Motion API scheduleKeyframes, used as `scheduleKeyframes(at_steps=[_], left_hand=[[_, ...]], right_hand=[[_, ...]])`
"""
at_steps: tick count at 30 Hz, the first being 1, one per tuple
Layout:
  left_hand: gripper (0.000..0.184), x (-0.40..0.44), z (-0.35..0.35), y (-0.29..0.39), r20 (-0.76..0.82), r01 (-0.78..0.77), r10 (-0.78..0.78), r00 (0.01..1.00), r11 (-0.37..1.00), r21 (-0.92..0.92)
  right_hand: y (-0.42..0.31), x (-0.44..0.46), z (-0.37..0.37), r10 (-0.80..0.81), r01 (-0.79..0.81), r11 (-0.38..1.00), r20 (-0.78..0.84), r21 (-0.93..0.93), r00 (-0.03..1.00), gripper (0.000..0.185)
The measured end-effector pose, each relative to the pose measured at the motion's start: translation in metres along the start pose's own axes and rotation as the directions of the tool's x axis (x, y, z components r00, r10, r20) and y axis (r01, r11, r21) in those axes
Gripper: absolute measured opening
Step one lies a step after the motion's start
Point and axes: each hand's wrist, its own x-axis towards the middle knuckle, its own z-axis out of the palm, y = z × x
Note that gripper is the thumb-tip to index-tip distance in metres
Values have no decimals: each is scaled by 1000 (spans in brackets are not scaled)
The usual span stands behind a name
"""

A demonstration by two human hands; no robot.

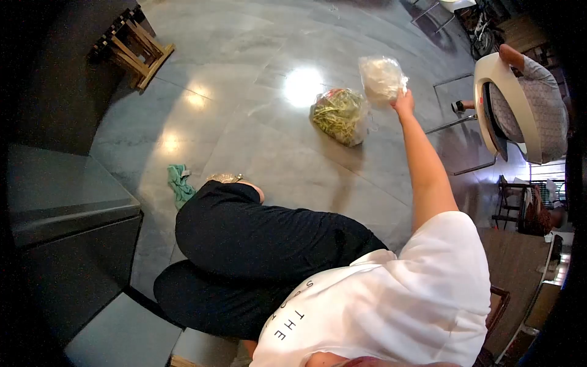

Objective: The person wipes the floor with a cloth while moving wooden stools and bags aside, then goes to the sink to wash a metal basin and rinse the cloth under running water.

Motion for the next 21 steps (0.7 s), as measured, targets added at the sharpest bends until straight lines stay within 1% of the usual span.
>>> scheduleKeyframes(at_steps=[1, 3, 4, 5, 6, 7, 8, 9, 11, 12, 13, 14, 16, 17, 18, 19, 20, 21], left_hand=[[50, 1, 0, -1, 0, 2, -2, 1000, 1000, 0], [50, 2, 2, 3, -4, 1, -1, 1000, 1000, -7], [50, 3, 1, 3, -2, 0, 0, 1000, 1000, -6], [50, 5, 0, 5, -3, -1, 1, 1000, 1000, -4], [50, 6, -1, 4, -2, 0, 0, 1000, 1000, -5], [50, 7, -2, 5, -5, -2, 2, 1000, 1000, -6], [51, 7, -3, 7, -8, -4, 4, 1000, 1000, -12], [51, 9, -4, 8, -11, -4, 4, 1000, 1000, -13], [51, 10, -8, 10, -14, -11, 11, 1000, 1000, -21], [51, 12, -11, 11, -20, -20, 19, 1000, 999, -28], [51, 15, -14, 15, -26, -36, 35, 999, 999, -36], [52, 16, -19, 19, -37, -50, 48, 998, 998, -50], [52, 24, -34, 33, -80, -97, 89, 993, 990, -100], [52, 28, -42, 44, -110, -128, 113, 987, 982, -137], [52, 32, -56, 57, -153, -172, 144, 978, 968, -185], [52, 34, -72, 76, -216, -234, 179, 960, 936, -262], [53, 33, -89, 97, -290, -298, 203, 935, 895, -332], [53, 29, -109, 115, -369, -352, 202, 907, 844, -405]], right_hand=[[17, 4, 12, -5, 5, 1000, -3, 4, 1000, 45], [41, 1, 24, -75, 67, 996, -145, -56, 987, 58], [11, -36, 12, 81, -83, 994, 25, 68, 996, 62], [2, -56, 12, 115, -121, 992, 187, 21, 976, 63], [-6, -76, 12, 145, -142, 989, 343, -35, 928, 65], [14, -77, 28, 104, -1, 978, 477, -210, 873, 65], [13, -99, 42, -35, 168, 954, 463, -250, 886, 59], [-13, -140, 33, -160, 280, 941, 480, -189, 862, 51], [4, -179, 64, -445, 492, 870, 371, -37, 815, 34], [13, -188, 79, -473, 561, 828, 538, 1, 697, 33], [17, -196, 88, -482, 619, 784, 681, 54, 551, 33], [8, -208, 89, -483, 615, 787, 675, 55, 558, 33], [-17, -231, 86, -362, 639, 769, 843, 28, 398, 36], [-39, -233, 76, -371, 646, 763, 840, 33, 395, 36], [-70, -237, 63, -260, 594, 804, 897, -5, 358, 39], [-95, -243, 59, -148, 550, 834, 943, -43, 298, 41], [-109, -243, 63, -181, 579, 815, 941, -18, 284, 42], [-121, -242, 68, -218, 616, 788, 944, 21, 247, 43]])
